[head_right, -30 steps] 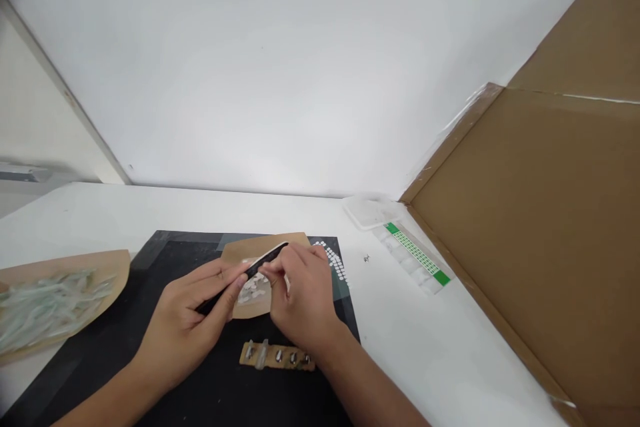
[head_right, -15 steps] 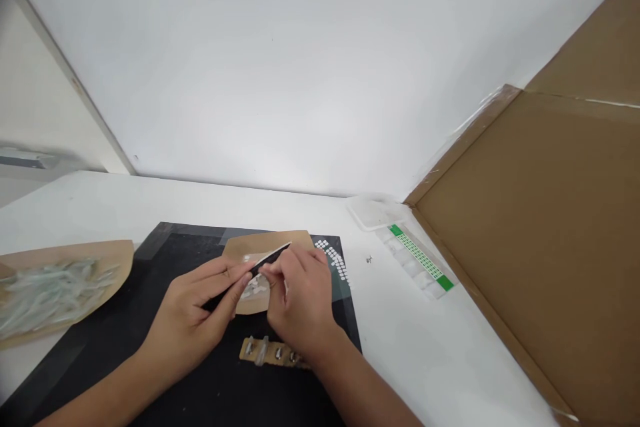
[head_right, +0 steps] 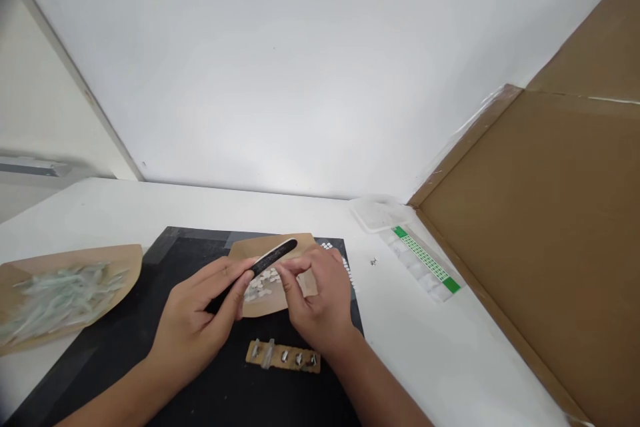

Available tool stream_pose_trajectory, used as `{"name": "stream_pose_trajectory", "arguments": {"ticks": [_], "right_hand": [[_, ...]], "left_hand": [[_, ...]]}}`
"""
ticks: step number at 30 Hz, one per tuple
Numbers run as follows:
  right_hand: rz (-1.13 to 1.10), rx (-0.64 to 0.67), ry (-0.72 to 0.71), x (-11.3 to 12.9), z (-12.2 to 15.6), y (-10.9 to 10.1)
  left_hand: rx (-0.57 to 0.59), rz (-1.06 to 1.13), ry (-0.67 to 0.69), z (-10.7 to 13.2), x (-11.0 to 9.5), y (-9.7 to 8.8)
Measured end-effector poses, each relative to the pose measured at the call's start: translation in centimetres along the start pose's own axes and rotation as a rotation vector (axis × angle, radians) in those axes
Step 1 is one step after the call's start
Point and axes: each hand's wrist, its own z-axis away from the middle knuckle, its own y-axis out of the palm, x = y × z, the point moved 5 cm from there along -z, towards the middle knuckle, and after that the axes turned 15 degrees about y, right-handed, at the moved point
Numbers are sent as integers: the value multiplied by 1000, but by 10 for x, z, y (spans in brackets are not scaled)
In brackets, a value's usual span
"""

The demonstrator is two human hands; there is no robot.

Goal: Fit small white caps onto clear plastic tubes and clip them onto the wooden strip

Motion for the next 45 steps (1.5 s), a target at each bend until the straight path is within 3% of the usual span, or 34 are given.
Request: {"name": "stream_pose_trajectory", "arguments": {"ticks": [11, 27, 33, 40, 45], "right_hand": [[-177, -89, 58, -16, 9, -1], [-88, -134, -124, -1, 5, -4], [-75, -48, -211, 4, 8, 1], [-80, 69, 39, -11, 10, 11], [-18, 37, 79, -10, 11, 10]], "left_hand": [[-27, -15, 31, -2, 0, 0], [-11, -1, 62, 1, -2, 1], [-7, -12, 71, 2, -4, 0], [-11, -10, 83, 2, -4, 1], [-14, -21, 105, 1, -4, 1]]}}
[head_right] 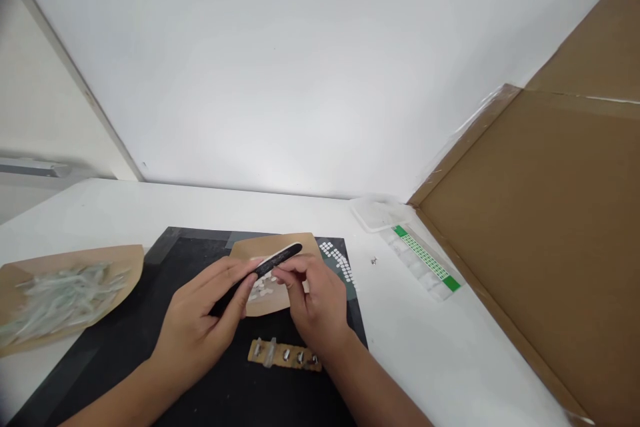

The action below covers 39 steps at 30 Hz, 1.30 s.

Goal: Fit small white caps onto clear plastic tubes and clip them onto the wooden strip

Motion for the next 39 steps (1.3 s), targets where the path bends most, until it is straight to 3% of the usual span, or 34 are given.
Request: {"name": "stream_pose_trajectory", "arguments": {"ticks": [7, 19, 25, 32, 36, 39], "right_hand": [[0, 10, -121, 4, -1, 0], [220, -43, -177, 7, 4, 18], [252, -161, -196, 9, -2, 15], [294, -19, -221, 16, -5, 19], [295, -53, -210, 16, -7, 17], [259, -5, -218, 15, -7, 20]], "left_hand": [[-7, 6, 11, -1, 0, 1], [-2, 53, -118, 1, 8, 3], [-10, 49, -131, -1, 6, 1], [-27, 9, -71, 0, 4, -1], [-24, -23, -51, 0, 3, -1], [-17, -29, -57, 0, 3, -1]]}}
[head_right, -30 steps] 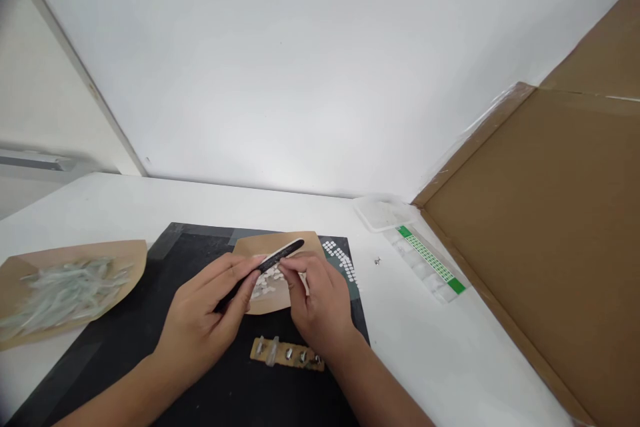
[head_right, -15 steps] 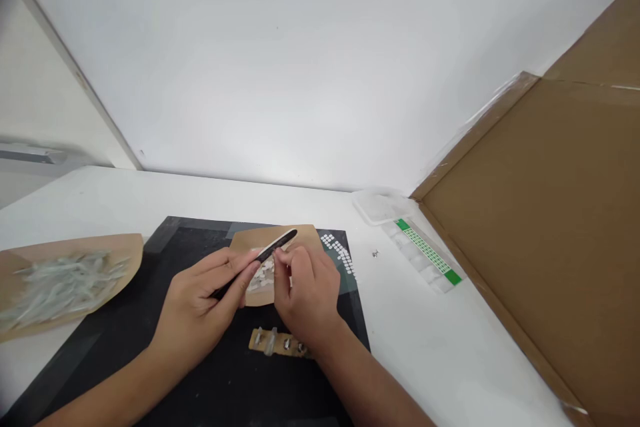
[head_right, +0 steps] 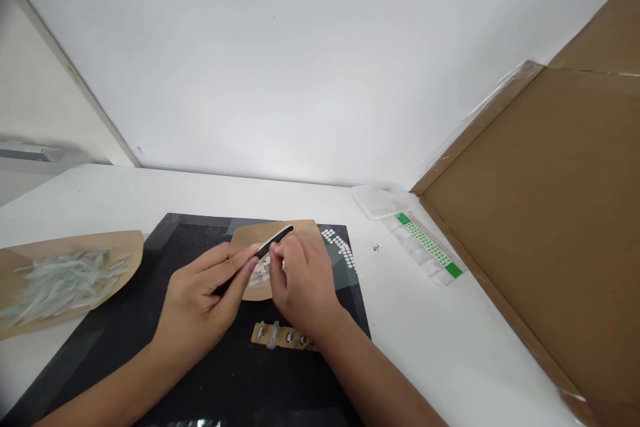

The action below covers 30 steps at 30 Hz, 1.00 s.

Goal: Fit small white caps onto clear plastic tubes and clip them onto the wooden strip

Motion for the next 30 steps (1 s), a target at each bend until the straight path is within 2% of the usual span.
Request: {"name": "stream_pose_trajectory", "arguments": {"ticks": [5, 9, 13, 16, 20, 23, 30], "right_hand": [[0, -27, 8, 0, -1, 0], [-31, 55, -20, 1, -1, 4], [-22, 27, 5, -1, -2, 3], [-39, 53, -6, 0, -2, 3], [13, 2, 20, 0, -3, 0], [7, 51, -27, 3, -2, 3], [20, 51, -20, 5, -4, 2]], "left_hand": [[1, 11, -13, -1, 0, 0], [12, 2, -24, -1, 2, -1], [7, -17, -31, -1, 3, -2], [11, -7, -21, -1, 2, -1], [6, -13, -30, -1, 3, -1], [24, -14, -31, 0, 4, 0], [27, -36, -46, -1, 3, -2]]}}
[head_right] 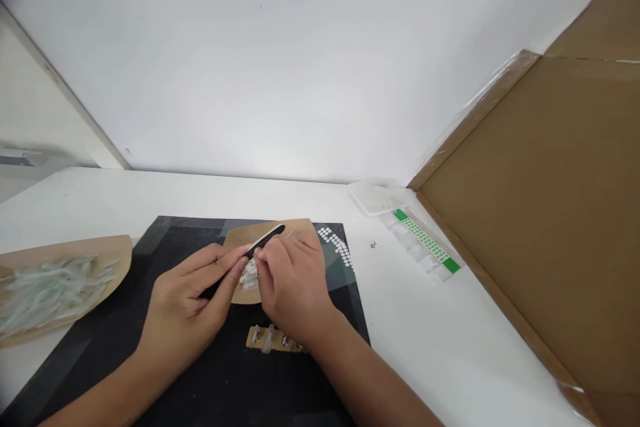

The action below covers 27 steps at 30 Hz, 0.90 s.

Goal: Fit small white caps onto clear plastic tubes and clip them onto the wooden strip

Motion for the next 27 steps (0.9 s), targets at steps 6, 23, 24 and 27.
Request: {"name": "stream_pose_trajectory", "arguments": {"ticks": [6, 23, 24, 27], "right_hand": [[35, -9, 10, -2, 0, 0], [-51, 51, 123, -1, 0, -4], [-70, 66, 156, -1, 1, -5], [-136, 106, 262, -2, 1, -8]], "left_hand": [[-10, -4, 10, -2, 1, 1], [-12, 1, 44, -3, -2, -2], [-15, -10, 63, -2, -3, -2], [-28, -84, 142, 0, -5, -2]]}}
